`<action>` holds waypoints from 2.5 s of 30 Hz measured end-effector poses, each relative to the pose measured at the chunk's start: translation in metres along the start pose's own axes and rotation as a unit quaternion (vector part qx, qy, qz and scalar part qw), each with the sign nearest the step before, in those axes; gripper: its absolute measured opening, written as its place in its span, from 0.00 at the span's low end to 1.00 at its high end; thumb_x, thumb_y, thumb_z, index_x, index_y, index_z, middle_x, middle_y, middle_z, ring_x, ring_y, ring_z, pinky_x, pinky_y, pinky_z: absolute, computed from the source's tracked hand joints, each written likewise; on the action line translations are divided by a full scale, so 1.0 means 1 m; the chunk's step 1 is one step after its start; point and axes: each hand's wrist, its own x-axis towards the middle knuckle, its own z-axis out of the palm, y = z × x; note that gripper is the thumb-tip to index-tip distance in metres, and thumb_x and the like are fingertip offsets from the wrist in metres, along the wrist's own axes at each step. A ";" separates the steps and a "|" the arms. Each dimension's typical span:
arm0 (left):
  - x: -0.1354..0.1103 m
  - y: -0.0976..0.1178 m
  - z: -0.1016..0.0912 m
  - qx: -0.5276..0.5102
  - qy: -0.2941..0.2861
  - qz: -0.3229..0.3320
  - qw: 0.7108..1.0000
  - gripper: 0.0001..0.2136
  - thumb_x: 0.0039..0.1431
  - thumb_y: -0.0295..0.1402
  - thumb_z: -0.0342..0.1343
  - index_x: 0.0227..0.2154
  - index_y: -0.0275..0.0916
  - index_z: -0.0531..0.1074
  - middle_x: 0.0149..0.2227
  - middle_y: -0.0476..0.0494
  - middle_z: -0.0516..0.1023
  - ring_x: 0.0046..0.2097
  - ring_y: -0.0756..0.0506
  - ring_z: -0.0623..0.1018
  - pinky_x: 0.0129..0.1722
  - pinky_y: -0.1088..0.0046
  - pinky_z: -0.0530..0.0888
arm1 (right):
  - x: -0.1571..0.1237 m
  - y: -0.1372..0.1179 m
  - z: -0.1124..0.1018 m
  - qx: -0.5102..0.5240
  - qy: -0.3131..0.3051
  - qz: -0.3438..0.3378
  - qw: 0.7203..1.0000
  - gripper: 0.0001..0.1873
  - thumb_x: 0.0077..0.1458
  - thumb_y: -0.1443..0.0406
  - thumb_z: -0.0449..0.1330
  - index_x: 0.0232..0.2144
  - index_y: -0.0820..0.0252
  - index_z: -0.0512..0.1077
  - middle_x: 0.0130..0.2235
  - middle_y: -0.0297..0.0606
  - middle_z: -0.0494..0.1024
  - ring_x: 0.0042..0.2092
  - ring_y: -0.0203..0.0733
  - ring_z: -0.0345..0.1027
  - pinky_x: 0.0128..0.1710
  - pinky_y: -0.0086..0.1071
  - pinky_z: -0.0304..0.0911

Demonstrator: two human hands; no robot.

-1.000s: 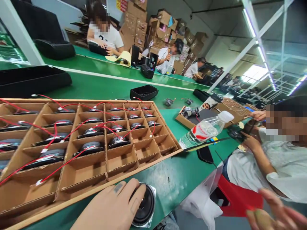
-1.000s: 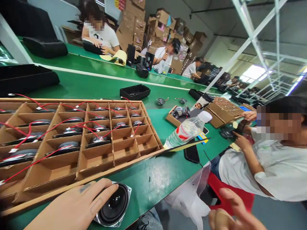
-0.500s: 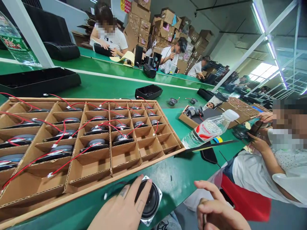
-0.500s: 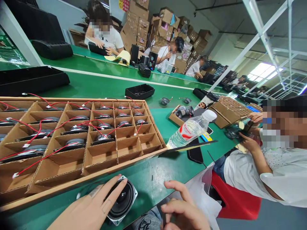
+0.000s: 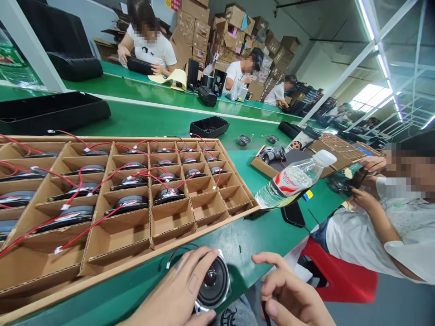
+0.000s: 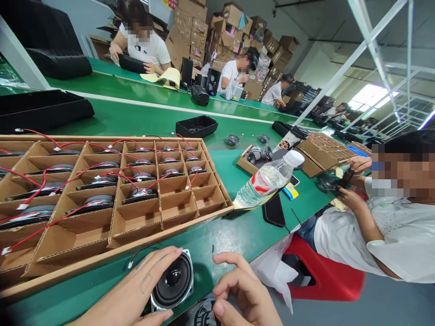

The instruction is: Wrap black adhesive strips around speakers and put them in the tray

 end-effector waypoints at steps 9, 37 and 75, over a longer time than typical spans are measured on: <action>0.002 -0.004 -0.003 -0.152 -0.050 0.000 0.987 0.54 0.37 0.21 0.62 0.60 0.54 0.31 0.59 0.46 0.56 0.58 0.40 0.60 0.57 0.61 0.61 | 0.038 -0.022 0.008 -0.122 -0.060 0.039 0.990 0.05 0.53 0.64 0.58 0.29 0.62 0.70 0.49 0.40 0.63 0.29 0.28 0.61 0.33 0.26 0.61; 0.001 -0.004 -0.006 -0.182 -0.060 -0.087 0.978 0.54 0.36 0.21 0.60 0.61 0.53 0.30 0.57 0.43 0.58 0.52 0.40 0.68 0.52 0.62 0.68 | 0.107 -0.038 0.026 -0.304 -0.263 0.031 0.915 0.08 0.47 0.75 0.57 0.25 0.66 0.76 0.26 0.33 0.73 0.28 0.31 0.63 0.28 0.23 0.56; 0.005 0.009 -0.027 -0.012 -0.114 -0.049 0.992 0.45 0.35 0.31 0.70 0.57 0.46 0.52 0.53 0.44 0.62 0.44 0.45 0.72 0.43 0.71 0.73 | 0.013 -0.051 -0.068 -0.349 -0.198 0.139 0.905 0.16 0.62 0.58 0.47 0.50 0.55 0.64 0.31 0.34 0.74 0.31 0.33 0.65 0.32 0.23 0.59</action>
